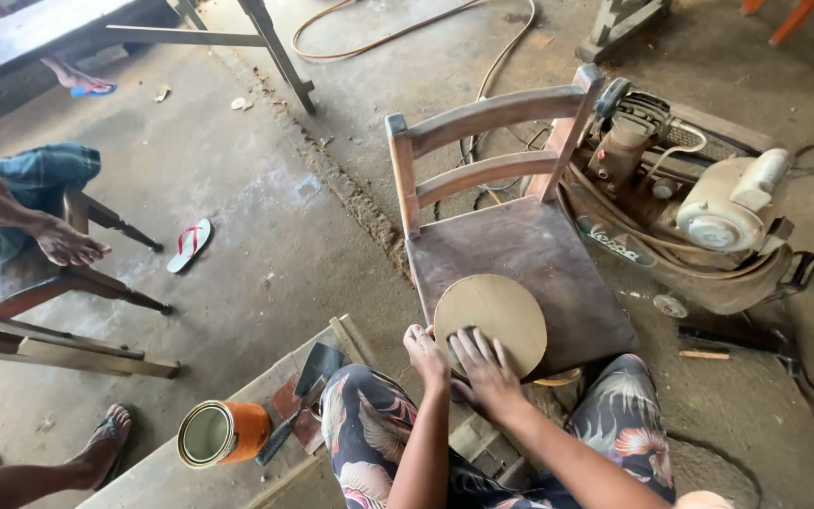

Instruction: The person sits on a wooden chair and sands a round wooden disc placed on the seat using a sanding block. They hold the disc steady with one hand while rubbing the surface with the other, then flip the disc over to sand the other side.

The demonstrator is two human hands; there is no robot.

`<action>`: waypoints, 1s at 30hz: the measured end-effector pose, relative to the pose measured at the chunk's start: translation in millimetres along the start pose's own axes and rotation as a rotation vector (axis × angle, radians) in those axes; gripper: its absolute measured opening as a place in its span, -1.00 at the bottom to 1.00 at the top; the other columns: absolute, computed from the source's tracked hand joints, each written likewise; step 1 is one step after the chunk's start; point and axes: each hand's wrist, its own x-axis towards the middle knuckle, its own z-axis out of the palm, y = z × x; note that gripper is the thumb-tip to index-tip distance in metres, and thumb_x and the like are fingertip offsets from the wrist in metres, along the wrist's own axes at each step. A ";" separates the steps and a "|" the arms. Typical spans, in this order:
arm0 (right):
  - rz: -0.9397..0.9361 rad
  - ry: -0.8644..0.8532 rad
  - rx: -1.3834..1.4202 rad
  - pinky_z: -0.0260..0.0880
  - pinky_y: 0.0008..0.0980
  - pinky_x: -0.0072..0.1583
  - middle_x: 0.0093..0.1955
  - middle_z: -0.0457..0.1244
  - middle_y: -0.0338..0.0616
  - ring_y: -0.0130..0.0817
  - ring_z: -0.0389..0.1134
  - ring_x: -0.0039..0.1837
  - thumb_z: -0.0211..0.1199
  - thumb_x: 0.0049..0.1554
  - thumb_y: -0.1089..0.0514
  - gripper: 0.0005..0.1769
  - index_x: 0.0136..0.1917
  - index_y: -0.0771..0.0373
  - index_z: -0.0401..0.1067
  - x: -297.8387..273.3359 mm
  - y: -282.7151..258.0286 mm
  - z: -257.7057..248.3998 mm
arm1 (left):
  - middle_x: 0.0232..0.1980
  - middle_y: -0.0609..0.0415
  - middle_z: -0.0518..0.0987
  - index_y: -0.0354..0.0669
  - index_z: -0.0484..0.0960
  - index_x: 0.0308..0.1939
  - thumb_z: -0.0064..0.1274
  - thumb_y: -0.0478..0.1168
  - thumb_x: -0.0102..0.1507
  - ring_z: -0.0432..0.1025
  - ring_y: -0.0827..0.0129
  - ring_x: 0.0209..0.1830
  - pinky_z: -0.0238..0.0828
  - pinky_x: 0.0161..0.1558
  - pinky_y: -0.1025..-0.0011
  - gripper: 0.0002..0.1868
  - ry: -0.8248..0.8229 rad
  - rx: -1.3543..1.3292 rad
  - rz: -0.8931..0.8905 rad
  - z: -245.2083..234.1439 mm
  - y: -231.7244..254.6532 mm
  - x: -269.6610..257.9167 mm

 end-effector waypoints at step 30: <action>0.190 -0.290 0.609 -0.25 0.21 0.57 0.71 -0.15 -0.36 -0.19 -0.22 0.70 -0.28 0.25 -0.53 -0.18 0.64 -0.17 -0.03 26.5 27.7 25.5 | 0.27 -0.38 0.51 -0.19 0.43 0.30 -0.24 0.40 0.38 0.34 -0.20 0.36 0.25 0.36 0.04 -0.23 -0.008 -0.012 -0.222 25.0 -73.5 11.8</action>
